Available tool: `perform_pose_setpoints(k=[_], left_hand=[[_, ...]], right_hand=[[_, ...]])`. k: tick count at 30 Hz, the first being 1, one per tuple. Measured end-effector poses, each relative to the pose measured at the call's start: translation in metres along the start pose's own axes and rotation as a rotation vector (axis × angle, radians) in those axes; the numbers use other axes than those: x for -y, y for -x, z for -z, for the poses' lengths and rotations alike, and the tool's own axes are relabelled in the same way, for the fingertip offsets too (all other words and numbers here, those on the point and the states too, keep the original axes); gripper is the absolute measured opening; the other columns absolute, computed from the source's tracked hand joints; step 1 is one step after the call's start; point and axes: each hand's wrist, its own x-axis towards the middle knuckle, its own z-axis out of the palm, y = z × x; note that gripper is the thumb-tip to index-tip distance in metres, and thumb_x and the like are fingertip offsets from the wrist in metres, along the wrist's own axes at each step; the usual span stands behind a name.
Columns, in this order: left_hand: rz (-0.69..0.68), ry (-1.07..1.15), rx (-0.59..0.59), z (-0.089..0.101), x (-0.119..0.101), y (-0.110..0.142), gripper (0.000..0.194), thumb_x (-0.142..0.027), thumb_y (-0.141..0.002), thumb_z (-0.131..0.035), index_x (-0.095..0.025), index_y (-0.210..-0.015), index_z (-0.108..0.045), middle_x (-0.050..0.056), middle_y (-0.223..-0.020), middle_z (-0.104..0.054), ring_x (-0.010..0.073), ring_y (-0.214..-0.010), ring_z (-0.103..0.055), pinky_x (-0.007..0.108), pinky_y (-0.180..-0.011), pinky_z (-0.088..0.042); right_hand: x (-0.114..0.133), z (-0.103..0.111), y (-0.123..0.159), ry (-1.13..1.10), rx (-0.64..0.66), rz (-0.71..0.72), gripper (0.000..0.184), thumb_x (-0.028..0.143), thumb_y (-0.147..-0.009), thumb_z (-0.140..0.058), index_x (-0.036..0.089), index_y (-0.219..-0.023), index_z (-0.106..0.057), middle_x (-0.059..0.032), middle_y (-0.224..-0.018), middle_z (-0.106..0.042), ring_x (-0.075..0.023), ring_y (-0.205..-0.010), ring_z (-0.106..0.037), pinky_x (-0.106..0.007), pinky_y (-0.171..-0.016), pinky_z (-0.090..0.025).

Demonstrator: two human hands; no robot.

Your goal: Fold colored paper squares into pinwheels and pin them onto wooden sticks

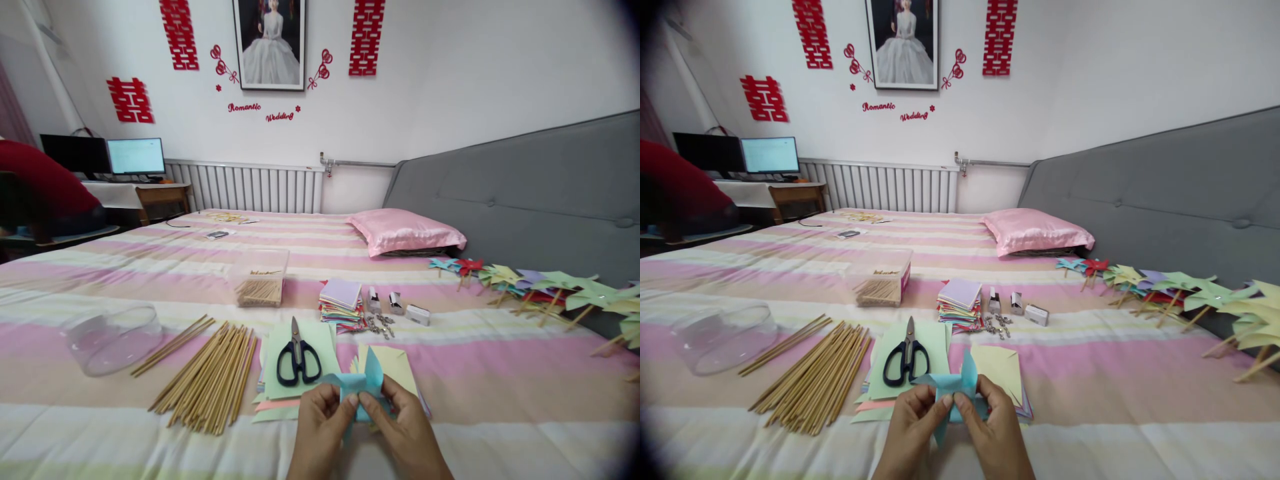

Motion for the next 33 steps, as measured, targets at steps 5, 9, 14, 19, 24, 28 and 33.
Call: perform_pose_setpoints(k=[5,9,14,19,24,28,33], left_hand=[[0.011,-0.006,-0.006,0.000,-0.001,-0.001,0.026,-0.033,-0.062,-0.074,-0.010,-0.059,-0.063,0.001,-0.053,-0.058,0.0100,-0.053,-0.048,0.021,-0.054,-0.037],[0.025,-0.040,-0.001,-0.002,-0.005,-0.001,0.025,-0.025,-0.057,-0.076,-0.011,-0.050,-0.056,-0.004,-0.047,-0.048,0.0071,-0.047,-0.039,0.019,-0.048,-0.032],[-0.007,-0.083,-0.021,-0.005,-0.006,-0.001,0.021,-0.014,-0.055,-0.073,-0.013,-0.046,-0.054,-0.007,-0.043,-0.042,0.0061,-0.045,-0.034,0.018,-0.046,-0.028],[-0.043,-0.105,-0.030,-0.004,0.001,-0.001,0.010,-0.018,-0.060,-0.069,-0.011,-0.057,-0.062,-0.001,-0.051,-0.056,0.0103,-0.052,-0.046,0.021,-0.052,-0.035],[-0.057,-0.161,-0.028,-0.002,0.005,-0.002,0.013,-0.019,-0.060,-0.069,-0.012,-0.056,-0.060,0.000,-0.051,-0.057,0.0113,-0.053,-0.049,0.021,-0.053,-0.036],[-0.046,-0.247,-0.033,-0.001,0.003,-0.001,0.008,-0.017,-0.062,-0.068,-0.010,-0.060,-0.063,0.002,-0.058,-0.059,0.0130,-0.055,-0.051,0.023,-0.054,-0.038],[-0.053,-0.304,-0.002,0.000,0.001,0.000,0.006,-0.016,-0.064,-0.066,-0.010,-0.065,-0.065,0.002,-0.059,-0.059,0.0132,-0.056,-0.051,0.023,-0.055,-0.040]], right_hand=[[-0.007,0.001,0.000,0.082,-0.035,0.012,0.031,0.045,-0.072,-0.057,0.015,-0.068,-0.064,-0.0062,-0.068,-0.066,-0.0245,-0.072,-0.059,-0.030,-0.067,-0.047],[-0.007,0.007,-0.002,0.086,0.016,0.005,0.028,0.041,-0.070,-0.060,0.015,-0.076,-0.067,-0.0082,-0.076,-0.069,-0.0261,-0.076,-0.061,-0.031,-0.069,-0.048],[0.003,0.017,-0.006,0.065,0.164,0.054,0.020,0.033,-0.071,-0.060,0.015,-0.076,-0.067,-0.0064,-0.074,-0.069,-0.0238,-0.073,-0.061,-0.029,-0.067,-0.047],[0.007,0.018,-0.006,0.065,0.203,0.058,0.020,0.030,-0.072,-0.061,0.015,-0.080,-0.071,-0.0081,-0.077,-0.071,-0.0249,-0.074,-0.063,-0.031,-0.070,-0.047],[0.004,0.019,-0.007,0.064,0.186,0.063,0.017,0.030,-0.072,-0.062,0.015,-0.076,-0.070,-0.0074,-0.074,-0.070,-0.0231,-0.071,-0.061,-0.030,-0.066,-0.047],[0.002,0.021,-0.007,0.021,0.205,0.034,0.017,0.031,-0.071,-0.063,0.014,-0.072,-0.068,-0.0060,-0.069,-0.067,-0.0220,-0.069,-0.060,-0.029,-0.064,-0.046],[-0.004,0.020,-0.007,-0.011,0.199,0.002,0.021,0.034,-0.072,-0.063,0.014,-0.074,-0.067,-0.0062,-0.071,-0.067,-0.0223,-0.070,-0.059,-0.031,-0.065,-0.045]])
